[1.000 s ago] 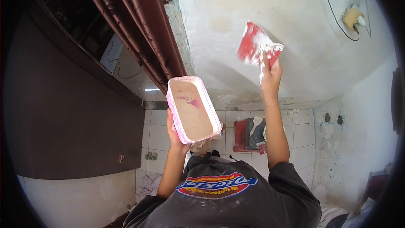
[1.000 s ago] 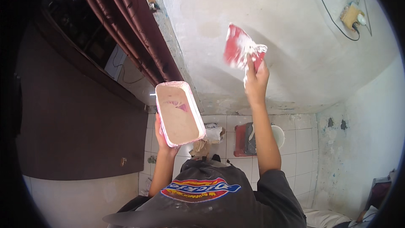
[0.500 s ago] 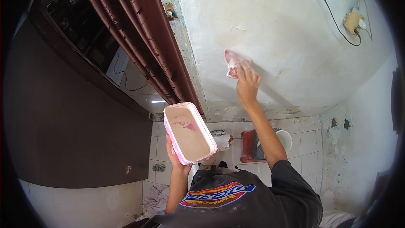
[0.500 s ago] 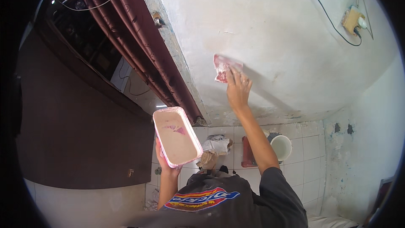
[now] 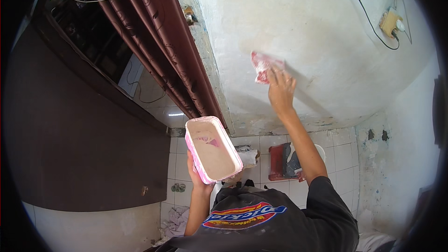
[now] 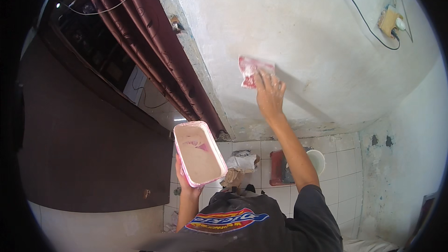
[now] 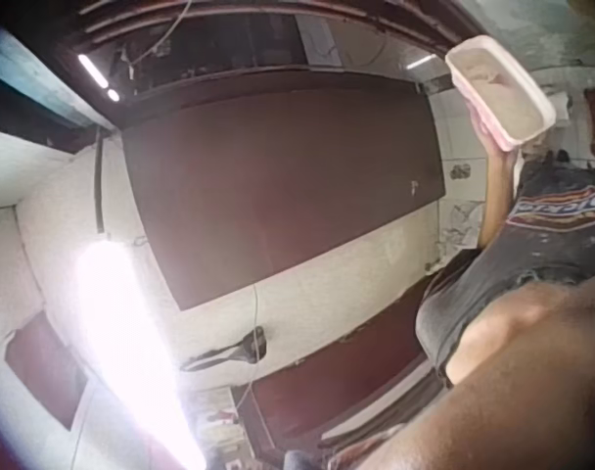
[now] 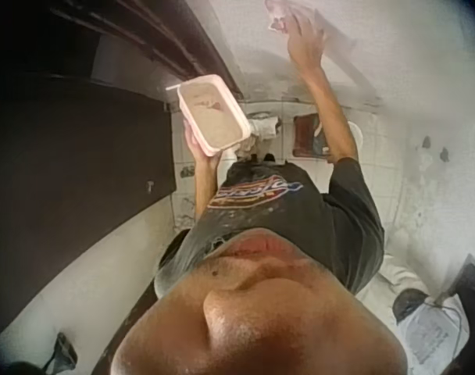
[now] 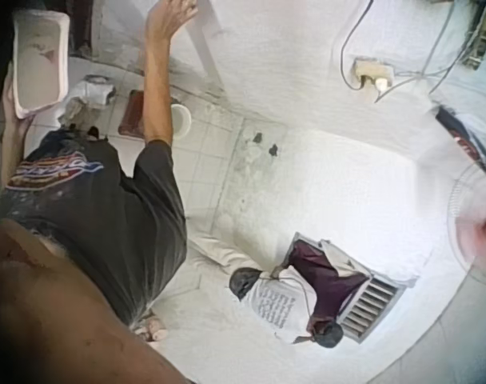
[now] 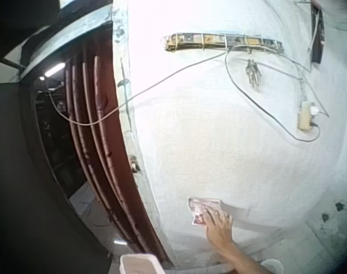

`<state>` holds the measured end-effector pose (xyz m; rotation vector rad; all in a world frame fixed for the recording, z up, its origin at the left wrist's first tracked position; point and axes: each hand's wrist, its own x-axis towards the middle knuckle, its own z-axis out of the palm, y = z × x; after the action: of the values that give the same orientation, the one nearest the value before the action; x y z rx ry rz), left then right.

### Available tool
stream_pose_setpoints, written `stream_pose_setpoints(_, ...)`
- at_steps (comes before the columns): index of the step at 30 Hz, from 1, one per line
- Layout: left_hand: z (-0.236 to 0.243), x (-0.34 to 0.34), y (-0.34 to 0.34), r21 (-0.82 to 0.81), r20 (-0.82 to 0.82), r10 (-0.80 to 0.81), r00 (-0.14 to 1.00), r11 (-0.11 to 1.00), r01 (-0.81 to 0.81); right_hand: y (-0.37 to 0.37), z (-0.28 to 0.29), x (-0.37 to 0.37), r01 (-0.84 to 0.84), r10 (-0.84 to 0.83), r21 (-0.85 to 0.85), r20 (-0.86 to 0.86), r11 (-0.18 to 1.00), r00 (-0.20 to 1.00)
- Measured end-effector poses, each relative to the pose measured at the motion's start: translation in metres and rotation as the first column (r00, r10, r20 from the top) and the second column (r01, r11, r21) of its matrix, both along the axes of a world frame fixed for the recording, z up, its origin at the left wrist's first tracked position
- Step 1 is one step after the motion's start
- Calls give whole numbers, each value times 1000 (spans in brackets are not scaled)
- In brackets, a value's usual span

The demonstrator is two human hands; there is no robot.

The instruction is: The person applies wall filler to a wall using a scraper.

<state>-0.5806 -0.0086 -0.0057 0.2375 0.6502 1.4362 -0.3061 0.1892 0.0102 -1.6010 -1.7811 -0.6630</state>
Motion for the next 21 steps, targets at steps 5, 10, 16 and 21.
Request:
stream_pose_setpoints(5, -8, -6, 3, -3, -2, -7, 1000, 1000, 7, 12, 67, 0, 138, -118, 205, -107, 969, 987)
stream_pose_setpoints(10, -1, -3, 6, -19, -5, -13, 1000, 1000, 13, 21, -30, -4, 113, -114, 97, 3, 989, 993)
stream_pose_setpoints(16, 1, -7, 2, 2, 4, -11, 1000, 1000, 11, 2, 10, 1, 78, -78, 140, -8, 987, 997)
stream_pose_setpoints(21, -3, -9, 3, -11, -1, -29, 1000, 1000, 29, 21, 65, -2, 78, -77, 246, -13, 966, 997)
